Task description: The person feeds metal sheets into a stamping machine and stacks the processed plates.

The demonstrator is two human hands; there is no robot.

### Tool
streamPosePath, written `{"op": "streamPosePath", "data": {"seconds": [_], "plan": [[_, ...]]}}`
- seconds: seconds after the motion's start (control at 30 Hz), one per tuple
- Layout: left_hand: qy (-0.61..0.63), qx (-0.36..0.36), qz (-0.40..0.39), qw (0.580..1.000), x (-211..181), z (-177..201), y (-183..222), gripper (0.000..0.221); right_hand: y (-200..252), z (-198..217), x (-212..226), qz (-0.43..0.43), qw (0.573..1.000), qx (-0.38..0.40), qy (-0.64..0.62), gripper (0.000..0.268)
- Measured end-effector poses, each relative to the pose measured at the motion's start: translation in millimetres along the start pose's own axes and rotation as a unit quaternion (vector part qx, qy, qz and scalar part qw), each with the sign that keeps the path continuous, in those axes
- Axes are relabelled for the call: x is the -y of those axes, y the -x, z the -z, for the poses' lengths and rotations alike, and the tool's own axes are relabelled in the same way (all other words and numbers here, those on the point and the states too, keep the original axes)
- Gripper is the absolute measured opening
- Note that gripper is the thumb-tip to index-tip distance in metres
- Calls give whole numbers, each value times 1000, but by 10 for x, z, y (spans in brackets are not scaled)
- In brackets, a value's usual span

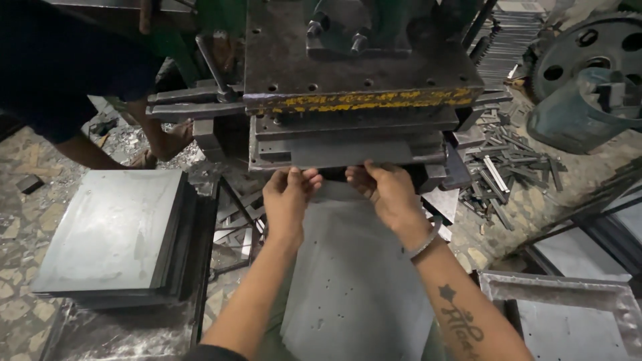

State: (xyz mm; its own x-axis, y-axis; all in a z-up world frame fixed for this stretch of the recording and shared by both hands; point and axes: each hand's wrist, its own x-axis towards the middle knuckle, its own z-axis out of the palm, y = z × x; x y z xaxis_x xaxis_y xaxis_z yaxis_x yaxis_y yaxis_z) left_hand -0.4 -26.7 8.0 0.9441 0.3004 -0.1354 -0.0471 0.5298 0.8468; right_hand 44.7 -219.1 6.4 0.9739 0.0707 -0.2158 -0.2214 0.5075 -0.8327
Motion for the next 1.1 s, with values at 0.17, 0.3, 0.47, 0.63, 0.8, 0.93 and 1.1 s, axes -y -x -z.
{"op": "streamPosePath", "data": {"seconds": [0.17,0.3,0.47,0.63,0.8,0.93,1.1], "plan": [[20,-13,-24,999,-3,-36,53,24,84,-70,108,-21,999,-8,22,20],[10,-7,-12,1000,-50,-30,75,23,86,-65,66,-17,1000,-9,12,18],[19,-19,-15,1000,17,66,-6,21,-41,-51,-95,-4,1000,14,8,19],[2,-32,-36,999,7,277,-117,22,23,-267,-164,-6,999,8,-33,14],[-5,-20,-35,999,-10,185,-53,23,0,-163,-151,-7,1000,4,-21,18],[-13,-15,-23,1000,-10,-6,53,26,-48,43,-69,0,1000,-6,-16,19],[-39,1,-10,999,-93,12,141,29,107,-73,97,-8,1000,-14,1,19]]}}
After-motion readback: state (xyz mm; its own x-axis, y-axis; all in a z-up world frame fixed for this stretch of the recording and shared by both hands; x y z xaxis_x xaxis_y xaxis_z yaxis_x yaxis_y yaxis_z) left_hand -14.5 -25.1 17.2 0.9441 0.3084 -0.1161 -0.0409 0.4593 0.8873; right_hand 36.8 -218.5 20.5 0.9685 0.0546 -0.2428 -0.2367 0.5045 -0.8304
